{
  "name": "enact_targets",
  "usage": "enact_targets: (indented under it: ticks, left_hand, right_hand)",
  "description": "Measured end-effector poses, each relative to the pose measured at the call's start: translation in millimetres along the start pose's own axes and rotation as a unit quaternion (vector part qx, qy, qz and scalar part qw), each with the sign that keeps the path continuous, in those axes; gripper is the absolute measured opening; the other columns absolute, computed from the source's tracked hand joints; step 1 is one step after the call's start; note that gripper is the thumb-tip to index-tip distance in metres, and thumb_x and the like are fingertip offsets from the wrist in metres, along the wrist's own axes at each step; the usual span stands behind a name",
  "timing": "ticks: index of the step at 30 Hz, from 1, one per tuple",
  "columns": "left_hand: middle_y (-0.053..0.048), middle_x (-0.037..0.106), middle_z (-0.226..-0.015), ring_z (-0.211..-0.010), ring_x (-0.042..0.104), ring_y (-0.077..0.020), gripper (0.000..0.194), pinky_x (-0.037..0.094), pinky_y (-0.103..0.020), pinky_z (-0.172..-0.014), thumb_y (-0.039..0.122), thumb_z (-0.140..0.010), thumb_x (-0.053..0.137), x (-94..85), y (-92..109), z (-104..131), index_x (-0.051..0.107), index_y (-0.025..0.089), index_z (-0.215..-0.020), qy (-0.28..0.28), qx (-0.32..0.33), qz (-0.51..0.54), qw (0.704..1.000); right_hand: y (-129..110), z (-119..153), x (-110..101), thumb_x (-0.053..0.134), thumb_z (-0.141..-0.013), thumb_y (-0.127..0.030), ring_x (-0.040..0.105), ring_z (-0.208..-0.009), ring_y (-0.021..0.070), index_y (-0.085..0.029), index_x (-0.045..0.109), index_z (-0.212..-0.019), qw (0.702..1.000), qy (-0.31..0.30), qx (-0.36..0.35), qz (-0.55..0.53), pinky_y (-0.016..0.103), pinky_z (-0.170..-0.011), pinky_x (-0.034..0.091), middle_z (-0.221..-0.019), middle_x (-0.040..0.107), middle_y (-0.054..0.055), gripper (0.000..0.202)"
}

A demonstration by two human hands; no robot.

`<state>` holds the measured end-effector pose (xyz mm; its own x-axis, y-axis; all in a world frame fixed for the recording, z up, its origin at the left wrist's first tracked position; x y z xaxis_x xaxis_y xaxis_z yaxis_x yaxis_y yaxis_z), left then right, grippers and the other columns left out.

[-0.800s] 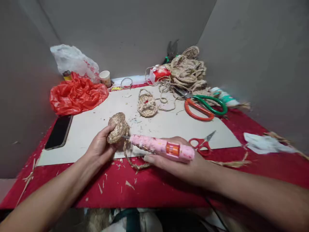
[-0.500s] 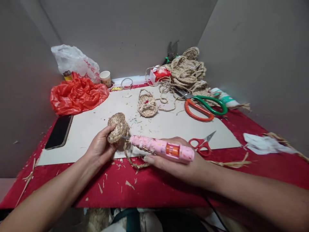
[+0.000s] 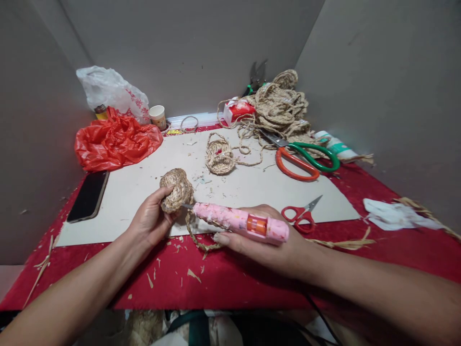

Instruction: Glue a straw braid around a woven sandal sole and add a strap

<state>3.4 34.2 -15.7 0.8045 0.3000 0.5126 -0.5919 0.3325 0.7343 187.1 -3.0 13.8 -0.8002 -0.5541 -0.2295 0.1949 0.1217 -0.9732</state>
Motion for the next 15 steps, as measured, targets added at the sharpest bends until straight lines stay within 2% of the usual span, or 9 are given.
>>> enact_targets:
  ticks: [5, 15]
  left_hand:
    - [-0.006, 0.072, -0.074, -0.057, 0.066, -0.0131, 0.016, 0.055, -0.021, -0.049, 0.007, -0.081, 0.054, -2.3, 0.3, -0.8, 0.066, 0.007, -0.091, -0.001, 0.007, -0.005, 1.0]
    - [-0.006, 0.073, -0.075, -0.059, 0.067, -0.0126, 0.016, 0.055, -0.019, -0.049, 0.004, -0.078, 0.056, -1.5, 1.9, 1.5, 0.067, 0.008, -0.089, 0.005, 0.013, 0.003, 1.0]
  right_hand:
    - [1.6, 0.9, 0.8, 0.059, -0.081, -0.036, 0.033, -0.048, 0.0074, -0.016, 0.051, -0.065, 1.0, 0.001, -0.013, 0.017, 0.022, -0.044, 0.029, -0.054, 0.039, -0.004, 0.027]
    - [2.6, 0.3, 1.1, 0.059, -0.082, -0.036, 0.033, -0.048, 0.007, -0.017, 0.05, -0.064, 0.999, 0.002, -0.024, 0.029, 0.021, -0.044, 0.029, -0.054, 0.039, -0.005, 0.028]
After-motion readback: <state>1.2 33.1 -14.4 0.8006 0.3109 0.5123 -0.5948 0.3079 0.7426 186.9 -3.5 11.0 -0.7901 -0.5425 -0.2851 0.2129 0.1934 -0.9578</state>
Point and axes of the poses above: each hand's wrist, its own z-axis away from the middle knuckle, its own x-axis out of the palm, y = z × x, the point moved 4 cm from there along -z, towards the middle knuckle
